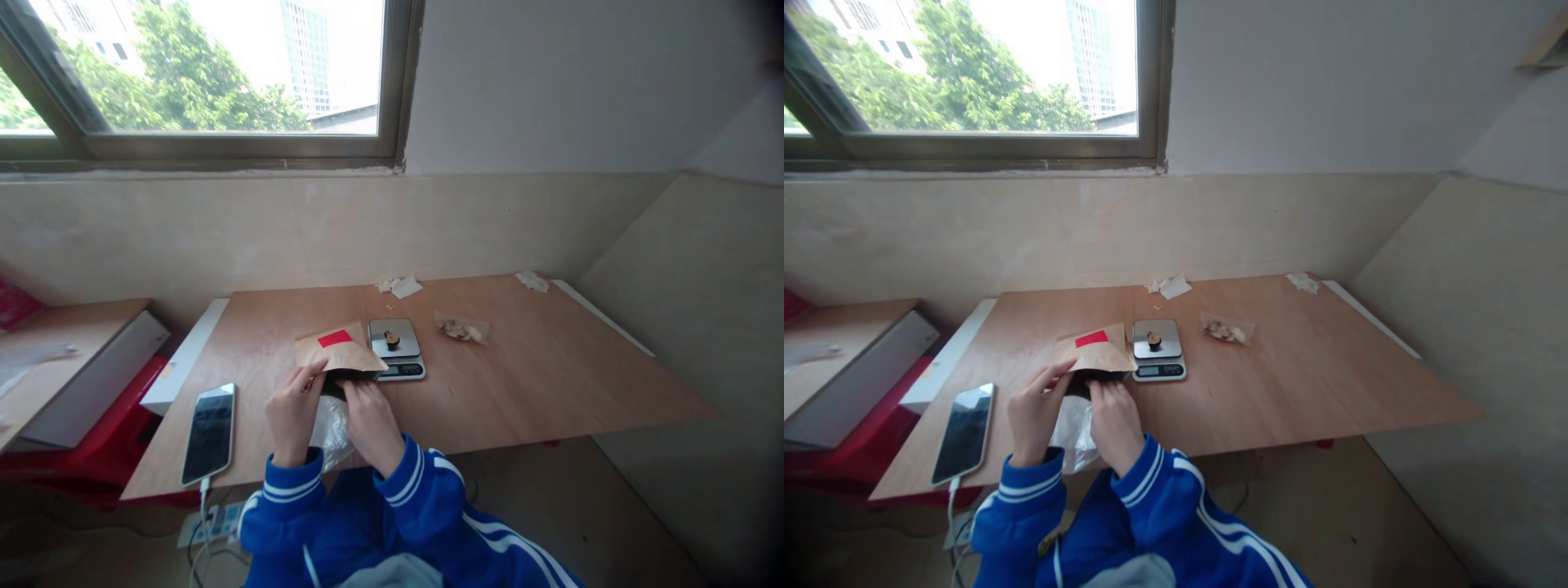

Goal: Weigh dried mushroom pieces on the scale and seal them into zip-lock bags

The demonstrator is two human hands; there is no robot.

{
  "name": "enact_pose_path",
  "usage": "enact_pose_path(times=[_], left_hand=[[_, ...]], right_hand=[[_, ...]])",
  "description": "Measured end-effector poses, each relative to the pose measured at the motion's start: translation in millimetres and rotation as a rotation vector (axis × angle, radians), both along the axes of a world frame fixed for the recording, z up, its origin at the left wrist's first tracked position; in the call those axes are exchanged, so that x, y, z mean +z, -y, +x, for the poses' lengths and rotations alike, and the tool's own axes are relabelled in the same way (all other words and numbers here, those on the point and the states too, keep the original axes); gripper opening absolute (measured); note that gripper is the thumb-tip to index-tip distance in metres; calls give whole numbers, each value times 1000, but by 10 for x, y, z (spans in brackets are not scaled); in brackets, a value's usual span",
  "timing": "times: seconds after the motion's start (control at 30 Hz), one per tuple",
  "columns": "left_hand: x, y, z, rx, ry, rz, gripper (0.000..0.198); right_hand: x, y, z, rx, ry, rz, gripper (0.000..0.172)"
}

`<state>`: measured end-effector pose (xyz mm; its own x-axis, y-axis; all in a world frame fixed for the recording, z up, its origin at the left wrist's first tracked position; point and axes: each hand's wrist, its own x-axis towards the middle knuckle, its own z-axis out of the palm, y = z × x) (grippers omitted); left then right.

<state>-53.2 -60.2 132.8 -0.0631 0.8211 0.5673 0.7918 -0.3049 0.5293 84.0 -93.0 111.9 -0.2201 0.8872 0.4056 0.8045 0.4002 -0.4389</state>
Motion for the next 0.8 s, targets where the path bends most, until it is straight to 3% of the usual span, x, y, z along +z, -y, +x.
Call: enact_pose_path(times=[0.17, 0.27, 0.37, 0.53, 0.8], left_hand=[[-3, 15, 111, -1, -35, 32, 19], [-15, 4, 140, 30, 1, 13, 19], [-20, -12, 146, 56, 63, -17, 20], [-6, -16, 179, 35, 148, -27, 20], [33, -18, 241, 93, 150, -8, 18]], right_hand=[[11, -523, 26, 2, -33, -43, 39], [-108, -876, -150, 71, -148, -70, 33], [-266, -1058, -343, 16, -217, -122, 35], [-393, -966, -378, -132, -198, -204, 40], [-198, -661, -199, -95, -178, -99, 42]])
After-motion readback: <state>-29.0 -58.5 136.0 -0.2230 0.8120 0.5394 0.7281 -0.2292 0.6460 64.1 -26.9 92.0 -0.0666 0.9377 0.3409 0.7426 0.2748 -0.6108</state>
